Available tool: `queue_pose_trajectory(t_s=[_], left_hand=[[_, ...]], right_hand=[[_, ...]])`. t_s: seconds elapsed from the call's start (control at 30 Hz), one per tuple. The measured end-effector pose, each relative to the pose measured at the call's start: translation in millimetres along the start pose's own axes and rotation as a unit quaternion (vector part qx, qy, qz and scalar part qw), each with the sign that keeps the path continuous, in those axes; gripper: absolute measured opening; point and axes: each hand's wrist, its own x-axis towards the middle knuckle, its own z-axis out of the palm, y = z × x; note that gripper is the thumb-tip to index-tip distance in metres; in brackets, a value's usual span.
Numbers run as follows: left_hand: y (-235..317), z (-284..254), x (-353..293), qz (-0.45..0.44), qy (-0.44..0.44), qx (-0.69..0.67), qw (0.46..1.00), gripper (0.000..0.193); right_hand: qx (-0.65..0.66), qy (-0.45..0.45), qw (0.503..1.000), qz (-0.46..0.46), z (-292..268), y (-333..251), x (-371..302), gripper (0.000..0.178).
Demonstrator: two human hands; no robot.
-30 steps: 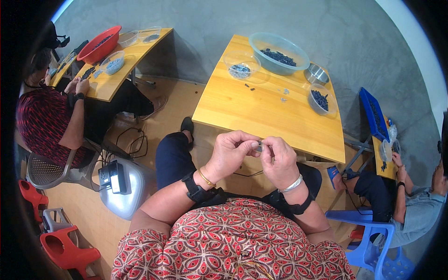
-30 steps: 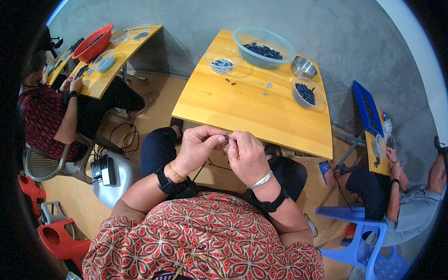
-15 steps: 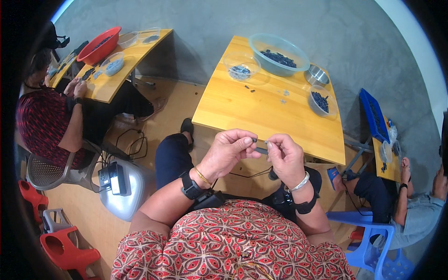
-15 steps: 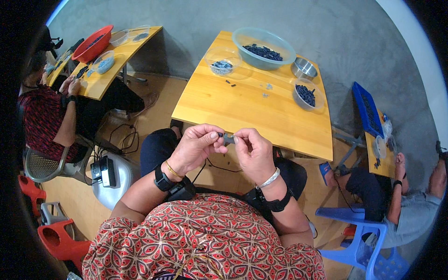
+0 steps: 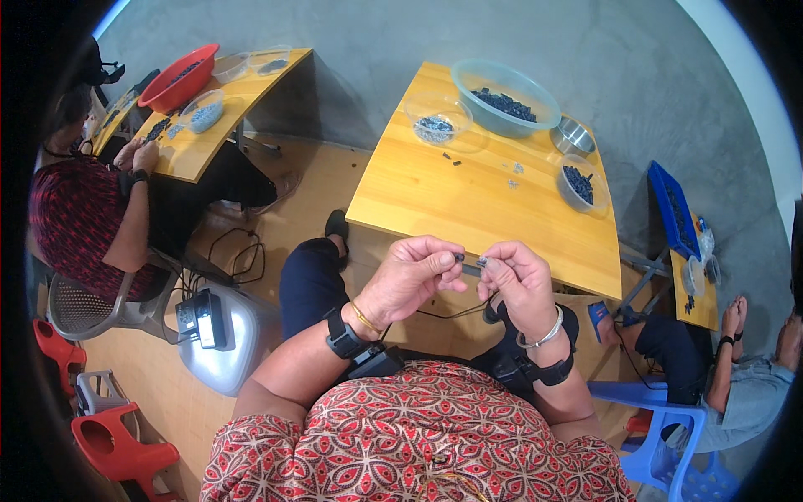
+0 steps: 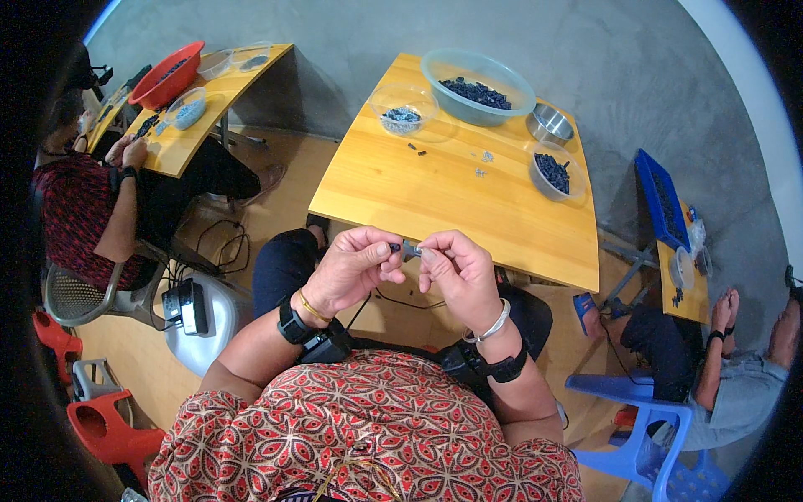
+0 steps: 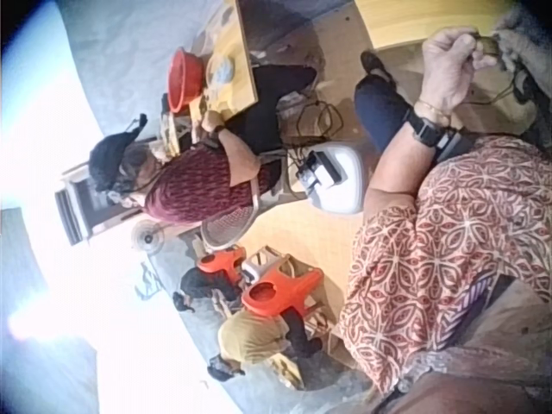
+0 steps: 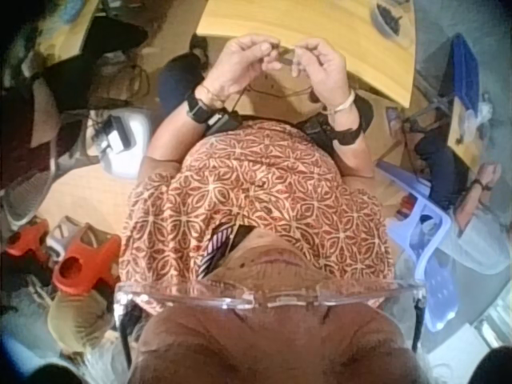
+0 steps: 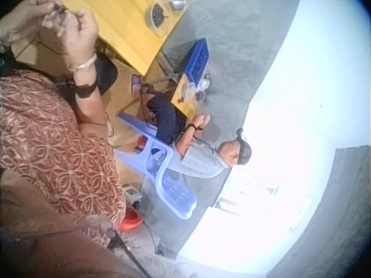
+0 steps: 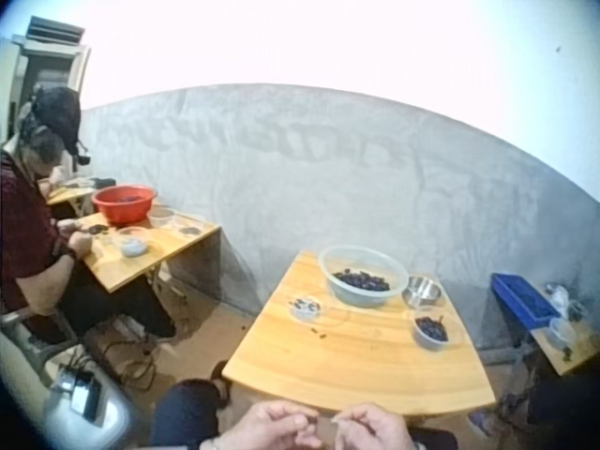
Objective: Assembling small plastic cylinders with metal clips by hand.
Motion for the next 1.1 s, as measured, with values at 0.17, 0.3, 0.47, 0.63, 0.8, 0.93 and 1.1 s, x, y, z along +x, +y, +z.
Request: queue_pose_trajectory(t_s=[0.17,0.3,0.47,0.63,0.8,0.93,1.1], left_hand=[[-1.1,0.1,1.0,0.005,0.003,0.012,1.0,0.016],[-2.3,1.4,1.2,0.014,0.014,0.008,1.0,0.016],[-3.0,1.7,1.6,0.019,0.028,0.029,0.999,0.016],[-4.0,1.8,2.0,0.022,0.045,0.064,0.997,0.017],[-4.7,-0.1,1.2,0.023,0.076,0.135,0.988,0.016],[-6.3,2.0,1.7,0.034,0.083,0.158,0.983,0.015],[-7.2,4.2,0.8,0.06,0.097,0.254,0.961,0.014]], right_hand=[[-0.047,0.011,0.999,-0.015,3.9,0.0,0.7,0.006],[-0.332,0.063,0.924,-0.181,13.0,-4.3,2.5,0.004],[-0.377,0.081,0.892,-0.236,14.8,-3.5,5.6,0.006],[-0.411,0.063,0.875,-0.249,13.7,-1.2,6.8,0.009],[-0.455,0.047,0.847,-0.272,14.0,-3.1,7.6,0.011],[-0.492,0.028,0.827,-0.271,14.6,-6.2,6.4,0.016],[-0.524,0.011,0.814,-0.251,16.0,-8.0,4.5,0.018]])
